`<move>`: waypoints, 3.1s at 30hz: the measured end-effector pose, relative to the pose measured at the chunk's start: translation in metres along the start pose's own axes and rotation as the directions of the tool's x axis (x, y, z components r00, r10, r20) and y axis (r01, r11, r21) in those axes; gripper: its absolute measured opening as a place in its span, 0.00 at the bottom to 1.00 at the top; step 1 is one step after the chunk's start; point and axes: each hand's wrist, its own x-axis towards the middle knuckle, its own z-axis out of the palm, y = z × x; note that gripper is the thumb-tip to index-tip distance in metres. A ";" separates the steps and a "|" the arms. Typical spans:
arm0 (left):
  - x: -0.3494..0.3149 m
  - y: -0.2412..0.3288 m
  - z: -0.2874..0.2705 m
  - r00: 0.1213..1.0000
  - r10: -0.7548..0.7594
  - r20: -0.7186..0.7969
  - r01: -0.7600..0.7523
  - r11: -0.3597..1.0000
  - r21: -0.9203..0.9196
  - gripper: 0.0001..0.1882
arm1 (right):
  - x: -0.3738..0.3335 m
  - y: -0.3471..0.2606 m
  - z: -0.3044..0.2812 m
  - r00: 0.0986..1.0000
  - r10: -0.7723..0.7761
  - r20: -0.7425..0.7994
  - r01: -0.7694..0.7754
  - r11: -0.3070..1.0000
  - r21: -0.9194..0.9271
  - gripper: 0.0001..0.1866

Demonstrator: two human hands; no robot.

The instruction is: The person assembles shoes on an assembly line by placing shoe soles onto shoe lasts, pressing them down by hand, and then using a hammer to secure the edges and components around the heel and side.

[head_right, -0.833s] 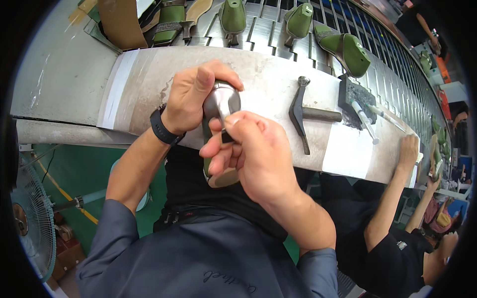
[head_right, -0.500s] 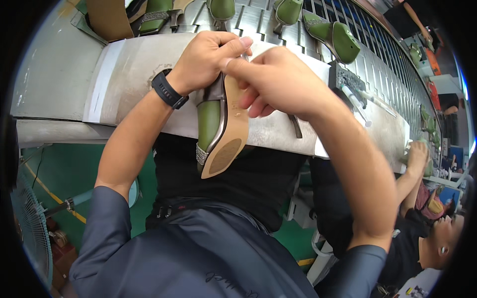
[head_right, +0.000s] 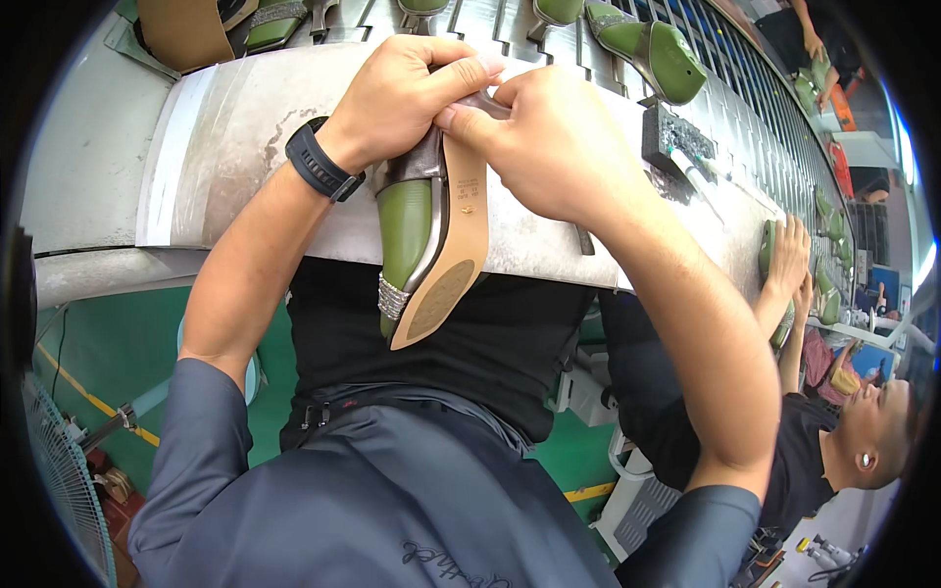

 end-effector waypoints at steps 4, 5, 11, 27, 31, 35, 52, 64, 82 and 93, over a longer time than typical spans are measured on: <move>0.003 0.000 0.003 0.999 0.028 -0.027 -0.028 0.999 0.021 0.18 | -0.006 0.027 0.022 0.946 -0.170 -0.276 0.219 0.963 0.156 0.27; 0.003 0.000 0.003 0.999 0.025 -0.023 -0.025 0.999 0.026 0.18 | -0.007 0.031 0.027 0.946 -0.173 -0.274 0.221 0.963 0.156 0.27; 0.000 0.003 0.002 0.999 0.037 -0.035 -0.037 0.999 0.006 0.19 | -0.012 0.038 0.053 0.992 0.067 -0.105 0.005 0.823 0.568 0.24; 0.002 0.005 0.006 0.995 0.083 -0.051 -0.085 0.996 -0.028 0.19 | -0.035 0.027 0.091 0.919 0.049 -0.391 0.188 0.818 0.544 0.24; 0.001 -0.001 0.006 0.997 0.028 -0.071 -0.022 0.996 0.087 0.19 | -0.038 0.025 0.094 0.882 0.068 -0.467 0.206 0.834 0.511 0.23; -0.001 -0.002 0.005 0.995 0.053 -0.089 -0.047 0.996 0.071 0.19 | -0.051 0.036 0.086 0.994 0.103 -0.048 -0.003 0.444 0.896 0.27; -0.017 -0.011 -0.026 0.940 0.060 -0.335 -0.084 0.995 -0.057 0.20 | -0.015 0.007 0.074 0.972 0.055 -0.229 0.116 0.733 0.671 0.27; -0.157 0.036 -0.047 0.959 0.240 -0.151 -0.145 0.873 0.465 0.39 | -0.008 0.008 0.049 0.701 -0.672 -0.239 0.680 0.731 -0.059 0.33; -0.160 0.026 -0.035 0.932 0.355 -0.080 -0.244 0.773 0.585 0.32 | -0.012 -0.004 0.062 0.623 -0.720 -0.305 0.714 0.683 -0.154 0.23; -0.166 0.019 -0.026 0.909 0.397 -0.124 -0.239 0.743 0.625 0.29 | -0.018 -0.020 0.049 0.763 -0.619 -0.186 0.619 0.782 -0.067 0.23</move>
